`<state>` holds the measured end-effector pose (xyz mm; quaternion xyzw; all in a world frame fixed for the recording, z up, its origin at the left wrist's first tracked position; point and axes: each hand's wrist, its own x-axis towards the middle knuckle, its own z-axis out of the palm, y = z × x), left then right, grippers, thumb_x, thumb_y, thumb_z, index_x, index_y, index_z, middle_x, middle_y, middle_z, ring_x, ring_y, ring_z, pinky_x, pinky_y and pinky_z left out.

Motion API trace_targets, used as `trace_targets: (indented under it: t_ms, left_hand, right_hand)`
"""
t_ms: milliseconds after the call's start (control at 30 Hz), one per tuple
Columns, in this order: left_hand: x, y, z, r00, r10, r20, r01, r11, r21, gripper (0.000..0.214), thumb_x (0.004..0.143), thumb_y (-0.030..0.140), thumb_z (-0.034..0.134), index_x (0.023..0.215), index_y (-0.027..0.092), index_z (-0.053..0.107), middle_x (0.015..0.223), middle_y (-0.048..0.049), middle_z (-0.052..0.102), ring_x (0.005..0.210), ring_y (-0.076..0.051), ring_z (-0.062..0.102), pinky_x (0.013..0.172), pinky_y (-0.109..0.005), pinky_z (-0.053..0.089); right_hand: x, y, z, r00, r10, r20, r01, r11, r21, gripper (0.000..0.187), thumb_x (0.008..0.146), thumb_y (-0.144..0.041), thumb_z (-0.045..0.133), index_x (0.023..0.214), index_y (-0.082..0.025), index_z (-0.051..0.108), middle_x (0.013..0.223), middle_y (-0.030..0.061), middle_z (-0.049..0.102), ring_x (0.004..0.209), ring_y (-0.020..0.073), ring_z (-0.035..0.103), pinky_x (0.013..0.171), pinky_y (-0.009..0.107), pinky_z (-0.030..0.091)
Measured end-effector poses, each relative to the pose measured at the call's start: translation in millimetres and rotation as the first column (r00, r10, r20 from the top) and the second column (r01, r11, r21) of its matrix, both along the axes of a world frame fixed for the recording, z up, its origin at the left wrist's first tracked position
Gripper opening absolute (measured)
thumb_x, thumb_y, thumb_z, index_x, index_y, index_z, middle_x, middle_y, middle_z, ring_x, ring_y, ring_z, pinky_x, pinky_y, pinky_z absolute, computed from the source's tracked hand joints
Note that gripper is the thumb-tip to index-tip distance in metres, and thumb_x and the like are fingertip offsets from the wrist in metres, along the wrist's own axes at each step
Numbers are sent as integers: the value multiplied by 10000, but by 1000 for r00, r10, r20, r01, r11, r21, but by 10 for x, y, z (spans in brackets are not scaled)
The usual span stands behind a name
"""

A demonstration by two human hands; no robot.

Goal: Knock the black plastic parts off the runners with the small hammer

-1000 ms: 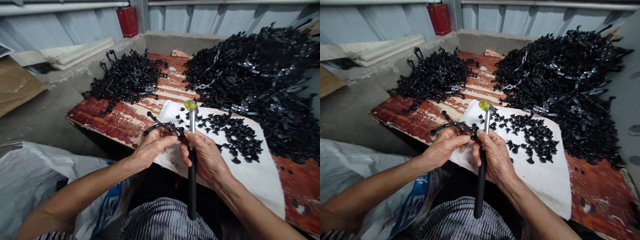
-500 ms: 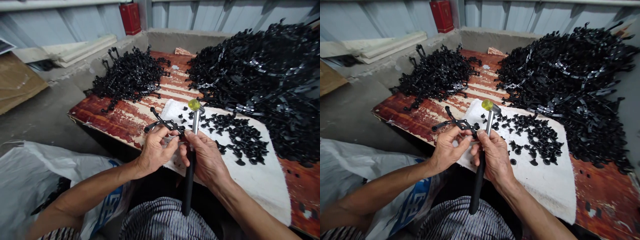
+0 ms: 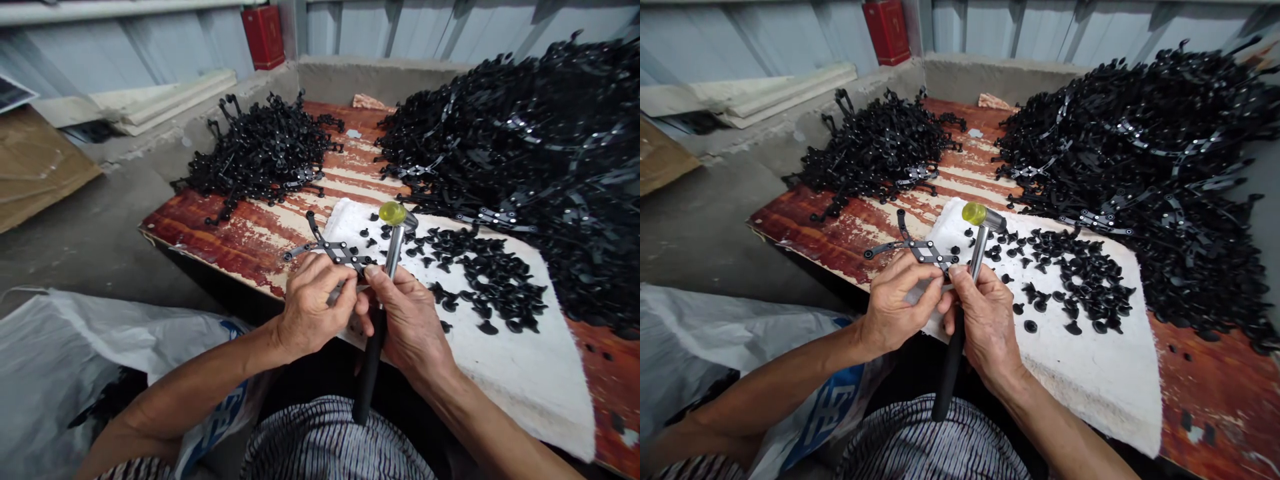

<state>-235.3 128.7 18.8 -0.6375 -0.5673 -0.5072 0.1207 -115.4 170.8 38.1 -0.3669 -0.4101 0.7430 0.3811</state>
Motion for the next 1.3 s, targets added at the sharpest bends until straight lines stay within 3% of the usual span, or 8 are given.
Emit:
trace_targets:
  t_ms: [167, 467, 700, 867, 1000, 1200, 1300]
  left_hand:
    - [-10, -29, 29, 993, -19, -118, 16, 999, -29, 134, 846, 69, 564, 774, 173, 606, 706, -24, 661, 675, -149, 595, 709, -311, 515]
    - [-85, -45, 8, 930, -48, -364, 44, 999, -21, 140, 873, 93, 480, 796, 166, 571, 696, -58, 649, 686, -181, 580, 672, -328, 494]
    - [-68, -28, -24, 927, -11, -374, 24, 999, 31, 109, 839, 95, 489, 790, 188, 520, 661, -41, 582, 646, -187, 530, 623, -327, 446]
    - [-37, -28, -41, 968, 65, -242, -49, 996, 71, 153, 810, 61, 513, 781, 210, 494, 645, -3, 553, 627, -161, 519, 632, -297, 460]
    - [-54, -56, -26, 1000, -24, 14, 24, 999, -22, 124, 847, 80, 540, 804, 196, 536, 708, -3, 608, 672, -132, 575, 644, -261, 488]
    - [-83, -105, 42, 901, -150, 408, 247, 949, -195, 85, 883, 155, 572, 818, 171, 625, 776, -20, 655, 700, -120, 632, 598, -225, 500]
    - [-80, -110, 64, 857, -155, 491, 298, 927, -229, 102, 882, 174, 577, 797, 170, 634, 766, -16, 656, 689, -122, 637, 594, -229, 510]
  right_hand:
    - [16, -17, -34, 1000, 1, 4, -1, 1000, 29, 331, 724, -427, 778, 671, -180, 565, 464, -42, 597, 284, 63, 438, 324, 174, 321]
    - [39, -47, -39, 1000, 7, 1, -7, 999, 51, 327, 716, -406, 797, 648, -164, 588, 467, -39, 590, 297, 48, 430, 343, 166, 310]
    - [34, -54, -9, 999, 29, -15, -29, 1000, -11, 365, 684, -414, 820, 615, -167, 561, 427, -61, 543, 291, 37, 414, 350, 158, 315]
    - [49, -55, 17, 997, 69, -41, -72, 994, -85, 365, 684, -411, 817, 616, -172, 550, 424, -59, 536, 289, 32, 409, 352, 152, 313]
    - [55, -40, 42, 992, 114, -57, -121, 981, -152, 364, 643, -425, 833, 624, -161, 584, 422, -46, 538, 285, 38, 413, 330, 149, 299]
    - [52, 8, 47, 986, 150, -77, -163, 963, -216, 398, 578, -461, 858, 654, -146, 627, 430, -40, 555, 282, 41, 413, 306, 146, 290]
    - [61, 26, 49, 980, 182, -80, -195, 955, -223, 405, 571, -465, 860, 652, -138, 635, 436, -36, 558, 278, 44, 413, 302, 151, 285]
